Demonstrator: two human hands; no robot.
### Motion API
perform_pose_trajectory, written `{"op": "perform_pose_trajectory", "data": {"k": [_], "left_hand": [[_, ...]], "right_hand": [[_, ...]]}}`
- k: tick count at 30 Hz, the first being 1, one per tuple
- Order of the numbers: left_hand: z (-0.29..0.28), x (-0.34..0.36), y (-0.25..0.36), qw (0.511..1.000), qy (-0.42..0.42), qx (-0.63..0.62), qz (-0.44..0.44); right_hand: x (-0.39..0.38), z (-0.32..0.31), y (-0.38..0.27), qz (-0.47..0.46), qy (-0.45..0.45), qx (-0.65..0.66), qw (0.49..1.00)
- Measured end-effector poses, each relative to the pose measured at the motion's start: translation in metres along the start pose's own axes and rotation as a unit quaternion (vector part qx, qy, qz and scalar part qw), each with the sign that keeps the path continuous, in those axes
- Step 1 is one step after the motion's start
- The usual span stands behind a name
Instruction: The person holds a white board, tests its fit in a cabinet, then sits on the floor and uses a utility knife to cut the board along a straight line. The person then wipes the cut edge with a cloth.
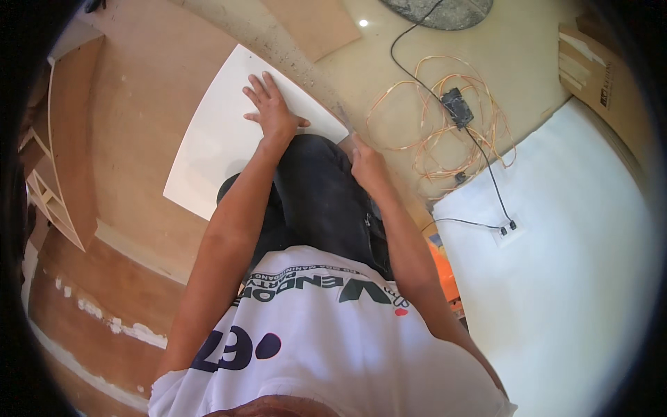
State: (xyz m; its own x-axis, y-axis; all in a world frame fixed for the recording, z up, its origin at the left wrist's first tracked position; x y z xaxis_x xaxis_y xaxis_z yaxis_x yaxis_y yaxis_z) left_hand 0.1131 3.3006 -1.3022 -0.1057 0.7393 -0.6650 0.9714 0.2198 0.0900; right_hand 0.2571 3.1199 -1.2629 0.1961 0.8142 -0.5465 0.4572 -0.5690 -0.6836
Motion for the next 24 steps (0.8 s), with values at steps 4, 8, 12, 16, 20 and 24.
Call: {"op": "perform_pose_trajectory", "data": {"k": [4,8,12,16,20,24], "left_hand": [[0.009,-0.004,-0.01,1.0,0.009,0.001,-0.005],[0.003,-0.003,-0.002,1.0,0.006,0.0,0.005],[0.003,-0.001,-0.005,1.0,0.002,-0.012,0.013],[0.013,0.005,-0.007,0.999,0.045,-0.018,0.022],[0.026,0.009,-0.013,0.997,0.07,-0.001,0.031],[0.024,0.006,-0.013,0.999,0.045,0.002,0.008]], "right_hand": [[-0.005,-0.007,-0.037,-0.035,0.001,0.015,0.999],[-0.008,-0.003,0.011,0.039,-0.034,-0.028,0.998],[0.033,-0.019,-0.062,-0.015,-0.039,0.0,0.999],[0.117,0.019,-0.119,-0.115,-0.002,0.034,0.993],[0.126,0.036,-0.107,-0.054,-0.057,0.028,0.997],[0.102,0.024,-0.094,-0.069,-0.044,-0.034,0.996]]}}
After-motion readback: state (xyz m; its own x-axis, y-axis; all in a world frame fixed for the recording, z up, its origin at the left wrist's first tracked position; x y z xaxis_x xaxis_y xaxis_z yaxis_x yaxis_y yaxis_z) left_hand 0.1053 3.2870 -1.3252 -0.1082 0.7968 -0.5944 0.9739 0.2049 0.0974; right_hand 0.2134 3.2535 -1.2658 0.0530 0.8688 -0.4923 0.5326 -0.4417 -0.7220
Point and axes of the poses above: each hand's wrist, its own x-axis towards the middle knuckle, its own z-axis out of the palm, y = z × x, the point moved 3 cm from there along x, towards the middle knuckle, and after that the axes turned 12 degrees about -z, right-handed, at the moved point
